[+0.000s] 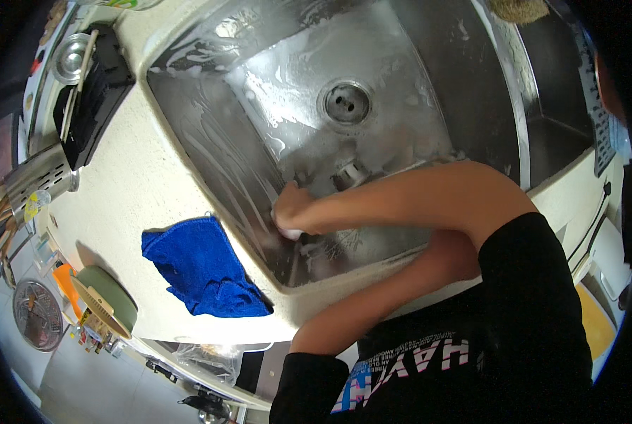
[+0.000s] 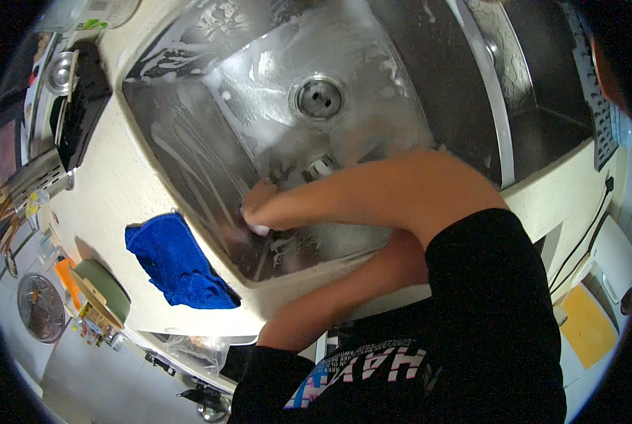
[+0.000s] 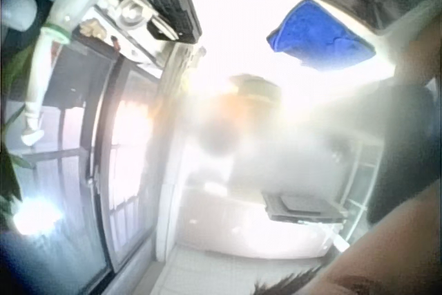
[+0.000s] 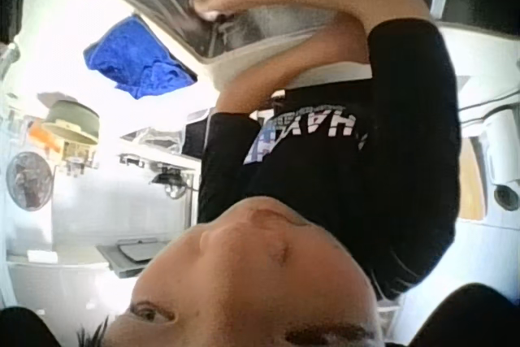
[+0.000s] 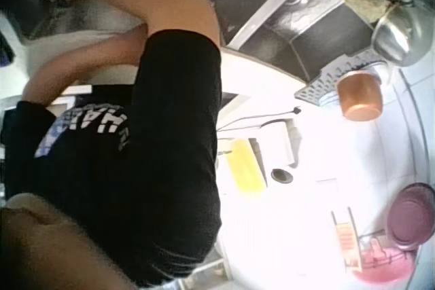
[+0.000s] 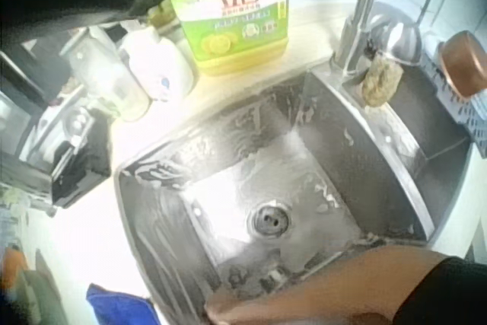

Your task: The person scrubs a stainless steel kitchen sink with a pink sponge and soap, then rinses the sponge and the sink under running water. They proceed to wipe the sink dry with a blue cloth, ensuring the surface is clean and free of water.

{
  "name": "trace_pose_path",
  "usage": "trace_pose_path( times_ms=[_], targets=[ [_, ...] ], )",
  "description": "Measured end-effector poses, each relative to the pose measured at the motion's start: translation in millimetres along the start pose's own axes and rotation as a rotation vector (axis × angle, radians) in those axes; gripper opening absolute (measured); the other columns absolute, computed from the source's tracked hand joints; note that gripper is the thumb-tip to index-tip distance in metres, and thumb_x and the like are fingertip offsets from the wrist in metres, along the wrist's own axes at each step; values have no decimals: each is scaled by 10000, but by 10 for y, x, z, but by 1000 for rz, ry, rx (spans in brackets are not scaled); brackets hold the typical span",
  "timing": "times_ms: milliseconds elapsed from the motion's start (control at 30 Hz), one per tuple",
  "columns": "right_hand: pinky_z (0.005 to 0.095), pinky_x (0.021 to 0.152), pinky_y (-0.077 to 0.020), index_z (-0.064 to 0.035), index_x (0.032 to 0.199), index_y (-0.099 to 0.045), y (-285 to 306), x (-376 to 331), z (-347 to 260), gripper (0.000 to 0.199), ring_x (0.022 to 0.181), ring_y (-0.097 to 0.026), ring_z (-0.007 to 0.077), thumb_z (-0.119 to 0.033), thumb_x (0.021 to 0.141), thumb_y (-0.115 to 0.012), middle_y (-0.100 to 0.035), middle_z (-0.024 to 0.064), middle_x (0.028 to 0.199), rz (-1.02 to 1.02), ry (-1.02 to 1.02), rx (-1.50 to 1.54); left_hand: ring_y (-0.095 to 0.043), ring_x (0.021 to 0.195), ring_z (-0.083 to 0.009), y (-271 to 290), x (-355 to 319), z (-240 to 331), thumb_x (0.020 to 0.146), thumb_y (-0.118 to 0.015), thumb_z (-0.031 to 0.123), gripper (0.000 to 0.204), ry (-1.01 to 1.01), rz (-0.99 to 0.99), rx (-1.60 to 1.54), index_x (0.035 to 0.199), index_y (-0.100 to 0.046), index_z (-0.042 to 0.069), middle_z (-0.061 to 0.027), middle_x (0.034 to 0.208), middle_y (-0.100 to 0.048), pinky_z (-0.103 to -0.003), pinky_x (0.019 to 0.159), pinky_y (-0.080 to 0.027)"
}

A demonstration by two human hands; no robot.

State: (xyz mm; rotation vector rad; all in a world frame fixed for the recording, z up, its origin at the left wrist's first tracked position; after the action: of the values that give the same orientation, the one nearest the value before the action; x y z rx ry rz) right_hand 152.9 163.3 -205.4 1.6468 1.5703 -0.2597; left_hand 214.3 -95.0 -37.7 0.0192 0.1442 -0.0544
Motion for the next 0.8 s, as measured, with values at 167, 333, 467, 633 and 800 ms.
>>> trace_pose_path(
  times_ms=[167,333,467,633,800],
  targets=[
    [380,582,-502,-4,873,-608,1163,443,-750,272,692,-618,209,-234,896,-464,-622,130,790,204,129,907,-484,1108,-348,29,-20,26,746,-697,302,541,-88,119,-294,1158,-514,2,-198,1167,-525,-449,932,-373],
    [371,790,-487,15,1178,-530,302,232,64,396,947,-581,227,-258,919,-407,-595,158,1058,177,-102,687,-486,1115,-332,-23,3,-39,735,-721,304,540,65,-73,-273,1142,-529,7,-179,1184,-521,-445,943,-385],
    [377,721,-490,54,1293,-402,657,433,-91,479,881,-575,235,-202,889,-443,-578,181,1062,234,63,855,-505,1092,-328,9,56,-56,737,-722,302,509,-112,100,-97,1115,-545,10,-172,1167,-532,-440,934,-394],
    [415,648,-499,50,1379,-222,1079,-184,-537,662,710,-611,302,-211,846,-514,-605,227,927,213,18,897,-521,1070,-324,123,-83,48,786,-665,255,395,1,22,-264,1079,-557,13,-174,1123,-556,-444,942,-386],
    [346,810,-508,71,1235,-357,186,-309,87,554,903,-618,314,-259,849,-582,-593,232,998,46,-251,666,-544,1024,-363,269,98,252,823,-583,239,306,144,-187,93,1021,-585,5,-203,1062,-596,-457,875,-413]
  ],
)
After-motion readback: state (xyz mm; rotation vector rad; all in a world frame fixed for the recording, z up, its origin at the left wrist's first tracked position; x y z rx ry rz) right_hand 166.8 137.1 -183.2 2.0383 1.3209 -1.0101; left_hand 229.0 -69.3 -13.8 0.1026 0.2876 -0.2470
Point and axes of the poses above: each hand's wrist, its own x-axis towards the middle knuckle, its own y-axis out of the back of the hand, z = x × y, the point moved 7 cm from there along x, towards the middle knuckle
